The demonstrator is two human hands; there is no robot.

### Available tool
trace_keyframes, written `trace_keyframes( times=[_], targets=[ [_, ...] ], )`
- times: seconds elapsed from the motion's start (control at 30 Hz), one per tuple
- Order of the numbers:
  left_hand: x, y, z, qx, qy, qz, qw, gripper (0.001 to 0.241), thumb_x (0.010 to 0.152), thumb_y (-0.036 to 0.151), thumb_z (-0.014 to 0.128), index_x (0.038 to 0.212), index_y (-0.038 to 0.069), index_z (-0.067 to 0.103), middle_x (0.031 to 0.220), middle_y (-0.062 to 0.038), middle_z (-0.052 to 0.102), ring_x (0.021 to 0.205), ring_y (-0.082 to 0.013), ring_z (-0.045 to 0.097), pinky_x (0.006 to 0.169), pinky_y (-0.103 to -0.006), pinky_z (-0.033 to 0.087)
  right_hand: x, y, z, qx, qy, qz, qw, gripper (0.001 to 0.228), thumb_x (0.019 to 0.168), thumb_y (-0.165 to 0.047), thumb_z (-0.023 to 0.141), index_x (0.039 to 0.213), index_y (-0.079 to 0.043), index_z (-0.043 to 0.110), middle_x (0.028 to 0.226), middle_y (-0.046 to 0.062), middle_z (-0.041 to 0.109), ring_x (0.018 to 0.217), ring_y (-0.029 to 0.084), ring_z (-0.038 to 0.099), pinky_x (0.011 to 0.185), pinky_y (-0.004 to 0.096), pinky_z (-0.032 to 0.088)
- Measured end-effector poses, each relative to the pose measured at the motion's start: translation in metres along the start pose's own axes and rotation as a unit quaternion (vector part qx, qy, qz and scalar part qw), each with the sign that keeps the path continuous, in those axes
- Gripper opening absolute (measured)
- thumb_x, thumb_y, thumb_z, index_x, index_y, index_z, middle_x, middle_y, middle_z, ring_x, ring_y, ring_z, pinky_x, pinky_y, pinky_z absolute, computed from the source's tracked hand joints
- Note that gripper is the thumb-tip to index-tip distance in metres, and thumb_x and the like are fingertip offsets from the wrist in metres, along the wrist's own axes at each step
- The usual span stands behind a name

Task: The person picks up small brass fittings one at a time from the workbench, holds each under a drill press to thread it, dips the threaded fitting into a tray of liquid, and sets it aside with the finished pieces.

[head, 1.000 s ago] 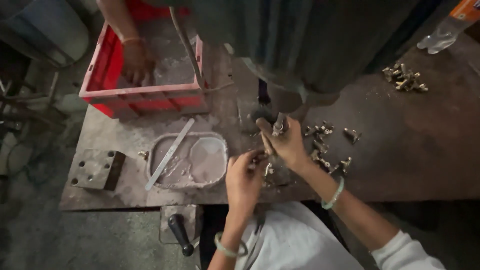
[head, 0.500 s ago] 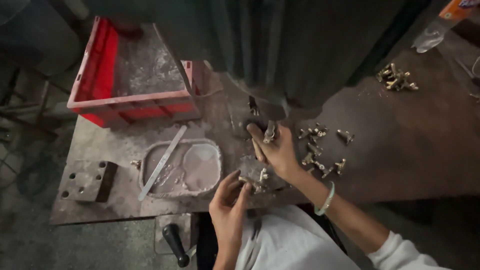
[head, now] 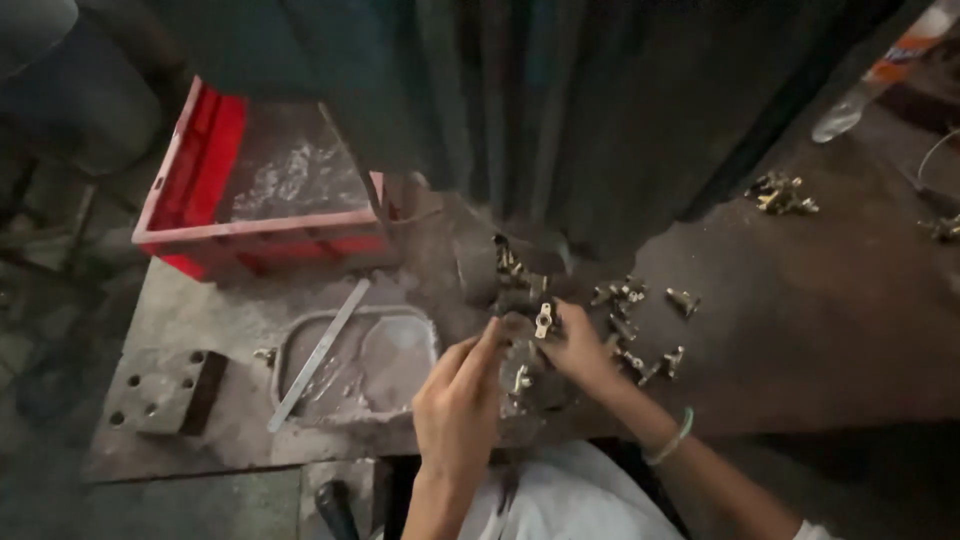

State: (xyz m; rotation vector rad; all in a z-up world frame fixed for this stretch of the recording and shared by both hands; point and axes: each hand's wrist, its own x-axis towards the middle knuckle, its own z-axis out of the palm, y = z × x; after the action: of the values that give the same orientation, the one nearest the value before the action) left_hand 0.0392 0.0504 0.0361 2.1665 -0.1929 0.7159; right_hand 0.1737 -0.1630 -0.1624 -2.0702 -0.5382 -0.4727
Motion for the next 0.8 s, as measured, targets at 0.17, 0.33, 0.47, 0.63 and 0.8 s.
trace_keyframes(
  times=[0.17, 0.33, 0.47, 0.63, 0.8],
  targets=[
    [-0.006, 0.003, 0.002, -0.011, -0.137, -0.117, 0.984, 0.026, 0.085, 0.005, 0.074, 0.111, 0.003, 0.075, 0.095, -0.021, 0.07, 0.077, -0.0376, 0.069, 0.066, -0.0424, 0.053, -0.06, -0.009, -0.003, -0.096, -0.068, 0.086, 0.989, 0.05, 0.083, -0.005, 0.072, 0.131, 0.0, 0.059, 0.128, 0.022, 0.063, 0.122, 0.035, 0.061, 0.105, 0.042, 0.049],
    [-0.007, -0.022, -0.034, -0.168, -0.256, -0.123, 0.944, 0.026, 0.084, 0.015, 0.079, 0.106, 0.002, 0.073, 0.093, -0.016, 0.075, 0.083, -0.0279, 0.077, 0.072, -0.035, 0.058, -0.046, -0.16, -0.073, -0.085, -0.138, -0.087, 0.983, 0.064, 0.076, -0.012, 0.077, 0.131, 0.011, 0.052, 0.122, 0.03, 0.061, 0.113, 0.046, 0.059, 0.095, 0.049, 0.05],
    [0.051, -0.048, -0.094, -0.094, -0.156, -0.084, 0.98, 0.03, 0.087, 0.005, 0.073, 0.117, 0.003, 0.072, 0.107, -0.012, 0.075, 0.09, -0.0196, 0.073, 0.078, -0.0326, 0.06, -0.025, -0.176, -0.098, -0.04, -0.395, 0.134, 0.908, 0.052, 0.078, -0.03, 0.086, 0.114, -0.002, 0.062, 0.102, 0.018, 0.072, 0.094, 0.033, 0.07, 0.081, 0.044, 0.056],
    [0.052, -0.03, -0.138, -0.108, 0.119, -0.145, 0.976, 0.046, 0.099, 0.005, 0.064, 0.143, -0.004, 0.051, 0.13, -0.013, 0.065, 0.109, -0.0179, 0.066, 0.084, -0.0322, 0.063, -0.013, -0.186, -0.106, -0.014, -0.348, 0.198, 0.916, 0.053, 0.079, -0.042, 0.085, 0.088, 0.003, 0.057, 0.096, 0.009, 0.08, 0.081, 0.022, 0.08, 0.069, 0.037, 0.063],
    [-0.088, -0.088, -0.159, -0.285, 0.288, -0.311, 0.86, 0.037, 0.111, 0.025, 0.051, 0.139, 0.002, 0.054, 0.136, -0.015, 0.061, 0.114, -0.0249, 0.065, 0.091, -0.0386, 0.061, -0.03, -0.174, -0.106, 0.006, -0.346, 0.21, 0.914, 0.046, 0.082, -0.035, 0.087, 0.092, 0.003, 0.062, 0.086, 0.014, 0.08, 0.079, 0.017, 0.08, 0.068, 0.034, 0.06]
  ],
)
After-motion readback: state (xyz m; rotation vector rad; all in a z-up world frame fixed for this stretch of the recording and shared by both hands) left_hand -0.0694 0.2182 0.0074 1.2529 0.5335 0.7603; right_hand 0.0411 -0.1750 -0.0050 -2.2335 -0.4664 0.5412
